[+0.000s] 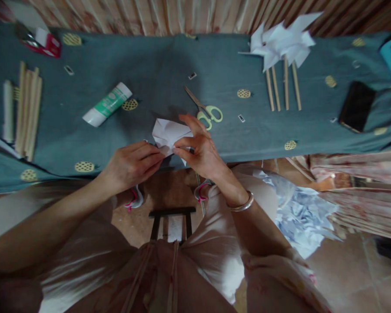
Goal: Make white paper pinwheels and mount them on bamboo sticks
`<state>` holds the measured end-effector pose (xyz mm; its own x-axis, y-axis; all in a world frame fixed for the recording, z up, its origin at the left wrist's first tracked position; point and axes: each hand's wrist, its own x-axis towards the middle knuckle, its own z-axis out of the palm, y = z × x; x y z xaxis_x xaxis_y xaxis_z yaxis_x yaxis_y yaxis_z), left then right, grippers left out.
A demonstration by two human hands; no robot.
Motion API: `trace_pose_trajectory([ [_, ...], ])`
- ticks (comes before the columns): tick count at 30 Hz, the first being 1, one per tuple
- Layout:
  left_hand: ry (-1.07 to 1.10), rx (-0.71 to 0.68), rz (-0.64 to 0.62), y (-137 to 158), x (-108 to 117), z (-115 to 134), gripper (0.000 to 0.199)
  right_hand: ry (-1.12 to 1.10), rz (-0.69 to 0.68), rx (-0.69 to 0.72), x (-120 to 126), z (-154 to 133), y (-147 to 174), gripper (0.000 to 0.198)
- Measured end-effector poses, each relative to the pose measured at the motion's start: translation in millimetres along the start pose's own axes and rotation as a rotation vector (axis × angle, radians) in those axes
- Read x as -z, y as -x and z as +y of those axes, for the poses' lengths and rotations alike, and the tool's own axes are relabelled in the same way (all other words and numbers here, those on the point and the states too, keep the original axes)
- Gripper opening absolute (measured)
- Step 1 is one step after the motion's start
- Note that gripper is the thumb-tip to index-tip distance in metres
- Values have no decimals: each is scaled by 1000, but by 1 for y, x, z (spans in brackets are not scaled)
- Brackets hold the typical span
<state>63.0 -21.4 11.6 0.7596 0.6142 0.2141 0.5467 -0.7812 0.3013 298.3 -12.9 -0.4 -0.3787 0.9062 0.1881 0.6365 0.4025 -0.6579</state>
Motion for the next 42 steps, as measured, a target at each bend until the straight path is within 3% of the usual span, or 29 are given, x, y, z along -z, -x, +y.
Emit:
trace_pose_trajectory([
  [7, -105, -55, 60, 2, -8, 1, 25, 87, 59, -18, -11, 0, 0, 5],
  [18, -6, -47, 33, -2, -10, 2, 23, 117, 81, -66, -15, -6, -2, 12],
  [35, 10, -22, 46, -3, -12, 0, 25, 122, 96, -57, -16, -5, 0, 2],
  [42, 83, -26, 58, -4, -14, -3, 26, 186, 65, -27, -15, -10, 2, 14],
])
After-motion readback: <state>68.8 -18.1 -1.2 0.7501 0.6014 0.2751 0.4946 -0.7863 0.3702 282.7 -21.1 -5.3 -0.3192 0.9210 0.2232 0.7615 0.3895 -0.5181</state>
